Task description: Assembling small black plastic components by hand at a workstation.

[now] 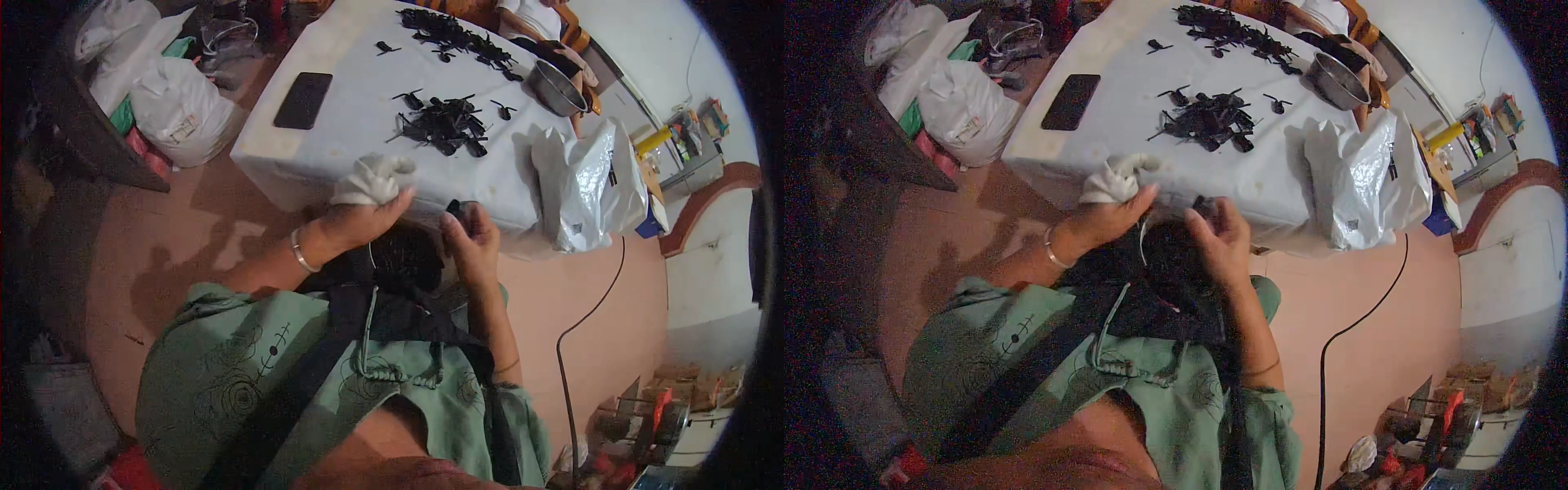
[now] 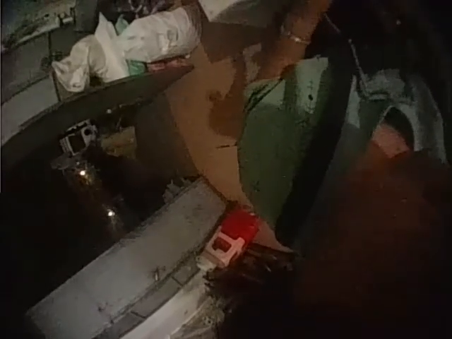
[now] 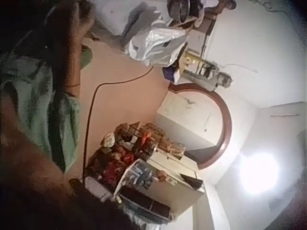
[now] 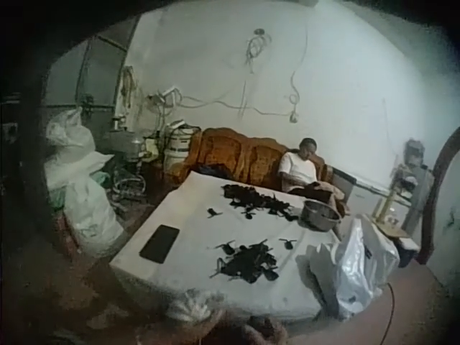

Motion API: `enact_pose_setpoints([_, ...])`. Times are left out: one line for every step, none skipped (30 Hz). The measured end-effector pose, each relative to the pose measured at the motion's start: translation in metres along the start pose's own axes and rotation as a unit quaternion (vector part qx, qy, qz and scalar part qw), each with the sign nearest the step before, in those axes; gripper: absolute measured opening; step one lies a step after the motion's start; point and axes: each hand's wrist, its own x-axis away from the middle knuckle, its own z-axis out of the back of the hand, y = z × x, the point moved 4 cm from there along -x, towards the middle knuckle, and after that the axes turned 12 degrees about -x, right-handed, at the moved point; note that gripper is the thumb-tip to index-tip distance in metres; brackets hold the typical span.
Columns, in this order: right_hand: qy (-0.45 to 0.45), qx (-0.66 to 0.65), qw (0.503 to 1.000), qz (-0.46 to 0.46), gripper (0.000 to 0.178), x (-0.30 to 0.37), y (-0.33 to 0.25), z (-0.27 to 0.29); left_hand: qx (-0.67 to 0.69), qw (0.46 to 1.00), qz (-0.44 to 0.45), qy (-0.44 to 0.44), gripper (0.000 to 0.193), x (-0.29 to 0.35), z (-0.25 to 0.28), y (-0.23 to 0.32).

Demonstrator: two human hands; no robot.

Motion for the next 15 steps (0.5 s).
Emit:
enact_pose_setpoints([0.057,-0.037,0.997,0.022,0.011,0.002,0.004,0.005,0.0,1.0,0.0,0.001,0.013,0.006,0.002,-0.003])
enact_pose_setpoints([0.056,-0.037,0.998,0.022,0.011,0.003,0.008,0.002,0.009,0.991,-0.053,-0.121,0.02,0.015,-0.007,-0.002])
enact_pose_setpoints([0.037,0.0,0.998,0.042,0.013,0.003,0.01,-0.005,0.019,0.965,-0.106,-0.241,0.033,0.026,-0.016,0.001])
enact_pose_setpoints([0.02,0.035,0.997,0.063,0.018,0.002,0.013,-0.011,0.017,0.964,-0.107,-0.243,0.033,0.026,-0.009,0.015])
enact_pose_setpoints([0.021,-0.018,0.999,0.047,0.015,0.002,0.018,-0.013,0.116,0.945,0.028,-0.304,0.035,0.023,-0.001,0.031])
enact_pose_setpoints([0.022,-0.019,0.998,0.048,0.015,0.002,0.016,-0.016,0.209,0.896,0.162,-0.356,0.037,0.024,0.0,0.038])
enact_pose_setpoints([0.017,-0.048,0.998,0.03,0.014,0.004,0.011,-0.02,0.208,0.908,0.15,-0.33,0.04,0.026,-0.002,0.036])
enact_pose_setpoints([0.013,-0.076,0.997,0.013,0.015,0.006,0.01,-0.022,0.208,0.908,0.151,-0.33,0.04,0.026,-0.002,0.036])
enact_pose_setpoints([0.013,-0.076,0.997,0.012,0.015,0.007,0.013,-0.02,0.169,0.921,0.129,-0.327,0.035,0.026,-0.001,0.036])
enact_pose_setpoints([0.018,-0.002,0.998,0.062,0.017,0.007,0.013,-0.016,0.128,0.931,0.107,-0.323,0.03,0.025,-0.001,0.036])
enact_pose_setpoints([0.024,0.072,0.991,0.111,0.019,0.008,0.011,-0.014,0.128,0.931,0.108,-0.323,0.03,0.028,-0.004,0.032])
enact_pose_setpoints([0.023,0.072,0.991,0.111,0.019,0.011,0.01,-0.012,0.156,0.94,0.088,-0.289,0.031,0.031,-0.009,0.027])
enact_pose_setpoints([0.025,0.111,0.98,0.161,0.017,0.015,-0.001,-0.014,0.185,0.947,0.069,-0.253,0.033,0.033,-0.012,0.021])
enact_pose_setpoints([0.027,0.15,0.965,0.211,0.015,0.019,-0.011,-0.016,0.186,0.947,0.07,-0.252,0.033,0.034,-0.014,0.016])
enact_pose_setpoints([0.026,0.151,0.966,0.21,0.015,0.022,-0.018,-0.018,0.156,0.962,0.042,-0.221,0.033,0.032,-0.012,0.011])
